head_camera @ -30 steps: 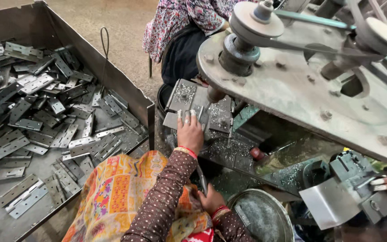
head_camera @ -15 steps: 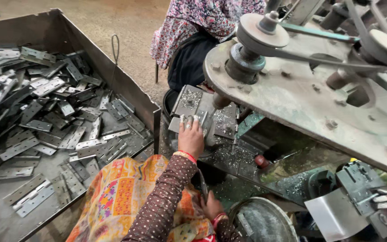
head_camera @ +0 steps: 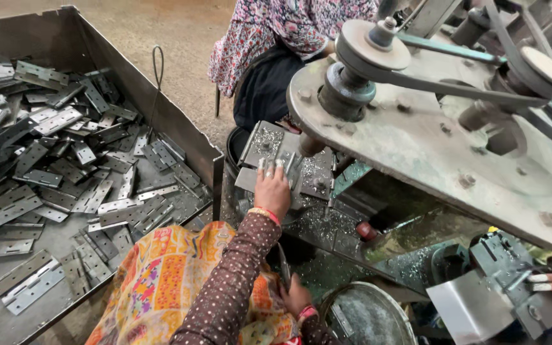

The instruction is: The person picks up metal hinge plates one by one from a bin and places them onto a drilling machine, holding them in place as the machine operates before setting them aside.

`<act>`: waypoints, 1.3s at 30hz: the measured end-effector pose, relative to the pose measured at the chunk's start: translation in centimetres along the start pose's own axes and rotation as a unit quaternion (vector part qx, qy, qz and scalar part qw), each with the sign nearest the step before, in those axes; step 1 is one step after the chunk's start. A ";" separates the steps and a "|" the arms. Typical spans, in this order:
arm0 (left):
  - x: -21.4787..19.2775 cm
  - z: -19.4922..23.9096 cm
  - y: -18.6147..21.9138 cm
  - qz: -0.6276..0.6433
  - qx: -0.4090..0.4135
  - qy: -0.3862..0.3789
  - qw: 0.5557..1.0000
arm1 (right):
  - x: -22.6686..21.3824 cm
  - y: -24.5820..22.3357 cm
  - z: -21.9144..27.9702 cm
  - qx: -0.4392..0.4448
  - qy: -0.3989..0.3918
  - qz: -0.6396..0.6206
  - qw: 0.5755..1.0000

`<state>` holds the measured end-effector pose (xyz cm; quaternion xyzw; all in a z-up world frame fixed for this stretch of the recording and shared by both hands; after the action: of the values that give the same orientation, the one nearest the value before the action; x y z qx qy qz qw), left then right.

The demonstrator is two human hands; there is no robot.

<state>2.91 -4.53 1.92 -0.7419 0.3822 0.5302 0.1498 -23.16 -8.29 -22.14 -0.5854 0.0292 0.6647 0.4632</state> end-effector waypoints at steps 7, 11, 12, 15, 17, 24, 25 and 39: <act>-1.7 0.9 0.0 -0.028 0.025 0.000 0.999 | -0.9 0.7 0.3 0.017 -0.036 0.030 0.999; -0.6 -0.7 -0.5 -0.014 0.020 -0.024 0.999 | -4.0 1.1 -0.6 -0.038 -0.015 0.040 0.998; -0.2 -0.9 -0.4 -0.002 0.015 -0.020 1.000 | -3.7 1.0 -0.2 -0.046 0.019 0.047 0.998; -0.3 -1.7 -0.5 0.012 0.013 0.024 1.000 | -1.4 -0.3 0.5 -0.058 0.078 0.055 0.994; -1.3 -1.1 -0.3 -0.011 0.026 0.088 0.996 | -0.3 -0.6 0.0 -0.046 0.051 0.040 0.997; -1.7 0.6 -0.8 0.020 0.017 -0.032 0.999 | -1.6 -0.1 0.1 0.015 -0.004 0.018 1.000; -1.4 -0.2 -0.7 0.020 0.016 -0.024 0.999 | -3.1 0.4 -0.4 0.015 -0.024 0.014 0.999; -1.8 0.1 -1.4 0.052 0.046 0.053 0.996 | 1.6 1.3 -1.7 0.049 -0.099 -0.196 0.974</act>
<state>3.61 -2.84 3.28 -0.7404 0.4515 0.4792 0.1356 -22.57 -9.11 -24.59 -0.4873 -0.0996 0.6134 0.6134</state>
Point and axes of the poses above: each hand's wrist, its own z-axis away from the middle knuckle, its own x-axis out of the palm, y = z × x, the point moved 6 cm from there along -z, towards the middle knuckle, and after that the axes turned 3 degrees about -z, right-handed, at the moved point
